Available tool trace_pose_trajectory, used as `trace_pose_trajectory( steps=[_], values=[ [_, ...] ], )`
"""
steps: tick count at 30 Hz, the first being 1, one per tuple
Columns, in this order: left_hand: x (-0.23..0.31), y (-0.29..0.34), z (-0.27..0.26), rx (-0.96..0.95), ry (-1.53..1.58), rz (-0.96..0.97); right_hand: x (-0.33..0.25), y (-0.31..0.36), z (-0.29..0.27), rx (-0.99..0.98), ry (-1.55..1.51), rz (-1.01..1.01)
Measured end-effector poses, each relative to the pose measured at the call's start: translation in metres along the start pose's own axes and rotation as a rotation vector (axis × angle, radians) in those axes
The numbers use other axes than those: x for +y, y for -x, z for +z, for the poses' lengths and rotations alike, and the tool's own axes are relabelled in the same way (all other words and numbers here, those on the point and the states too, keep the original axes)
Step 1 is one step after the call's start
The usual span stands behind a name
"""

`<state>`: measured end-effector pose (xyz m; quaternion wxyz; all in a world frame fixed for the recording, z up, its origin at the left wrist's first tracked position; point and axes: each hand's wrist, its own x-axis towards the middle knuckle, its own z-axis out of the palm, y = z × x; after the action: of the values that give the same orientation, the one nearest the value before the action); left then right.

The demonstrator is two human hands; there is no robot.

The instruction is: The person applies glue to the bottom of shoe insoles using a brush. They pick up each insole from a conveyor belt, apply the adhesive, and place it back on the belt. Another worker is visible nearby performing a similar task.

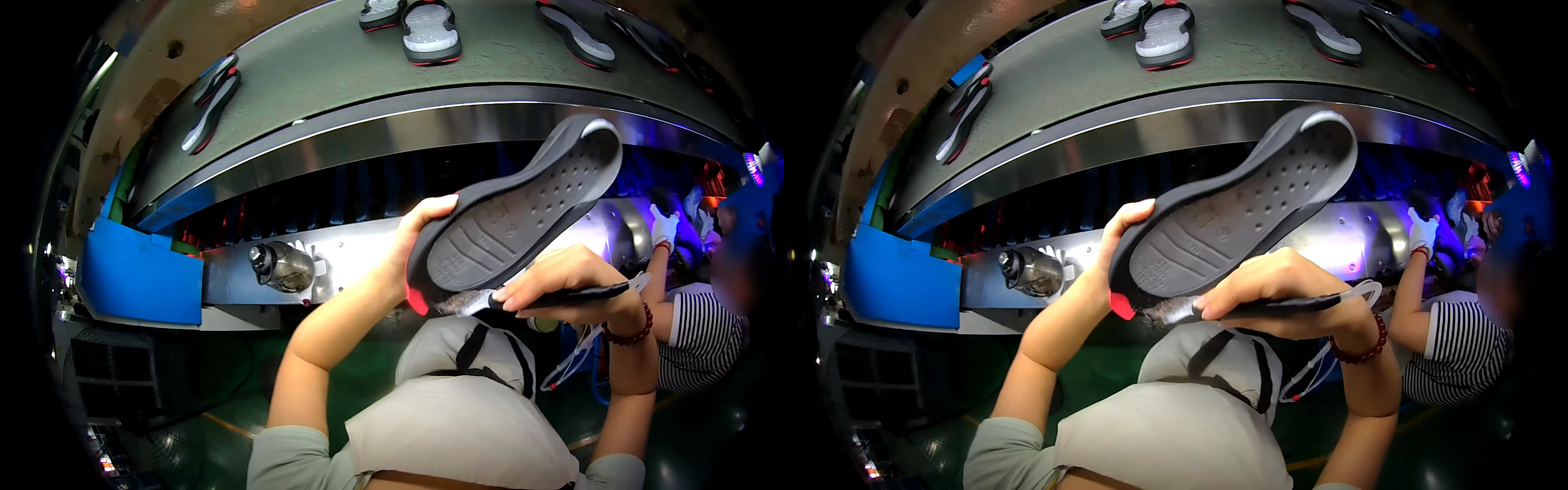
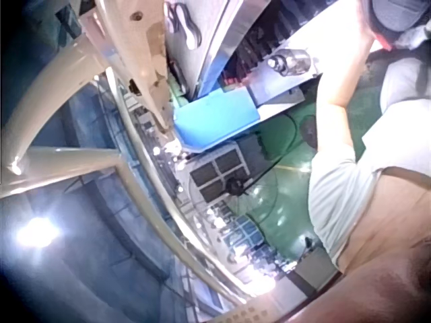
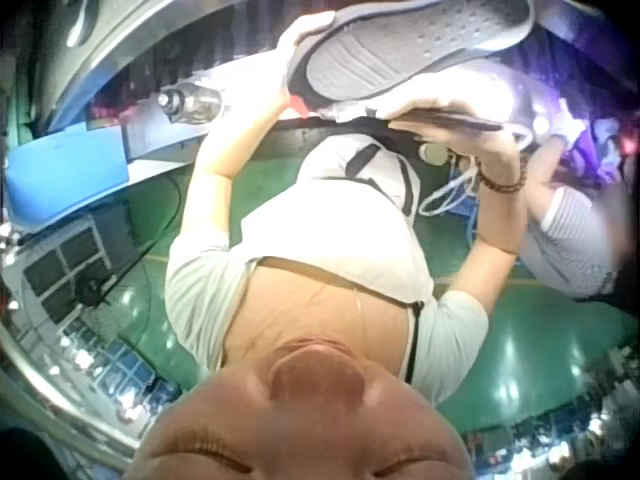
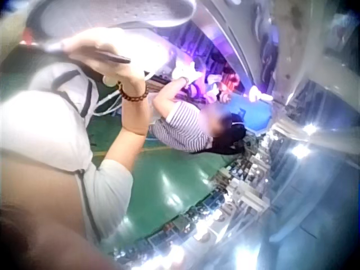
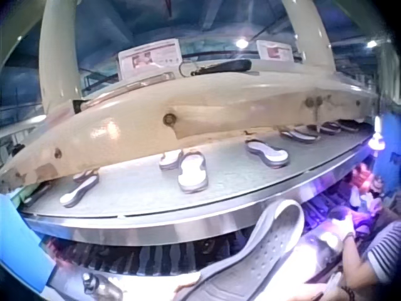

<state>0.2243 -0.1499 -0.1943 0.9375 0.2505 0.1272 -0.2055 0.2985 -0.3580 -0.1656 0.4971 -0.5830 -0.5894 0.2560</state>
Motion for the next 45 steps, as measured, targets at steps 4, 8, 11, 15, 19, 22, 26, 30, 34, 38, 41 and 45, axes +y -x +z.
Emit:
trace_pose_trajectory(
  steps=[4,8,11,15,19,22,26,30,34,38,41,45],
  values=[
    [0.005,0.007,-0.003,0.016,0.037,-0.202,-0.009,0.003,-0.012,-0.099,-0.062,0.012],
    [0.004,0.018,0.01,0.055,-0.265,-0.169,0.012,0.004,-0.008,-0.201,-0.037,0.069],
    [0.004,0.026,0.006,0.188,-0.221,-0.209,-0.011,0.003,-0.024,-0.364,0.145,0.148],
    [0.004,0.025,-0.004,0.177,-0.153,-0.209,0.009,0.01,-0.02,-0.133,0.019,0.102],
    [0.003,0.033,-0.015,0.28,-0.185,-0.139,-0.006,0.015,-0.023,-0.285,0.174,0.209],
    [0.005,0.035,-0.032,0.273,0.005,-0.177,0.009,0.018,-0.023,0.028,0.01,0.119],
    [0.017,0.035,-0.029,0.269,-0.151,-0.094,0.019,0.03,-0.009,-0.017,0.048,0.187],
    [0.044,0.045,-0.06,0.197,-0.156,-0.019,-0.029,0.024,-0.005,0.192,0.035,0.09],
    [0.01,-0.007,-0.121,-0.427,0.183,0.33,-0.032,0.013,0.009,0.453,-0.077,0.043],
    [-0.033,-0.046,-0.081,-0.08,0.147,0.308,0.032,0.009,0.028,0.702,-0.341,0.242],
    [-0.043,-0.044,-0.072,-0.034,0.095,0.205,0.057,0.01,0.036,0.829,-0.501,0.296],
    [-0.059,-0.043,-0.065,-0.065,0.053,0.173,0.072,-0.001,0.022,0.937,-0.394,0.323]
  ],
)
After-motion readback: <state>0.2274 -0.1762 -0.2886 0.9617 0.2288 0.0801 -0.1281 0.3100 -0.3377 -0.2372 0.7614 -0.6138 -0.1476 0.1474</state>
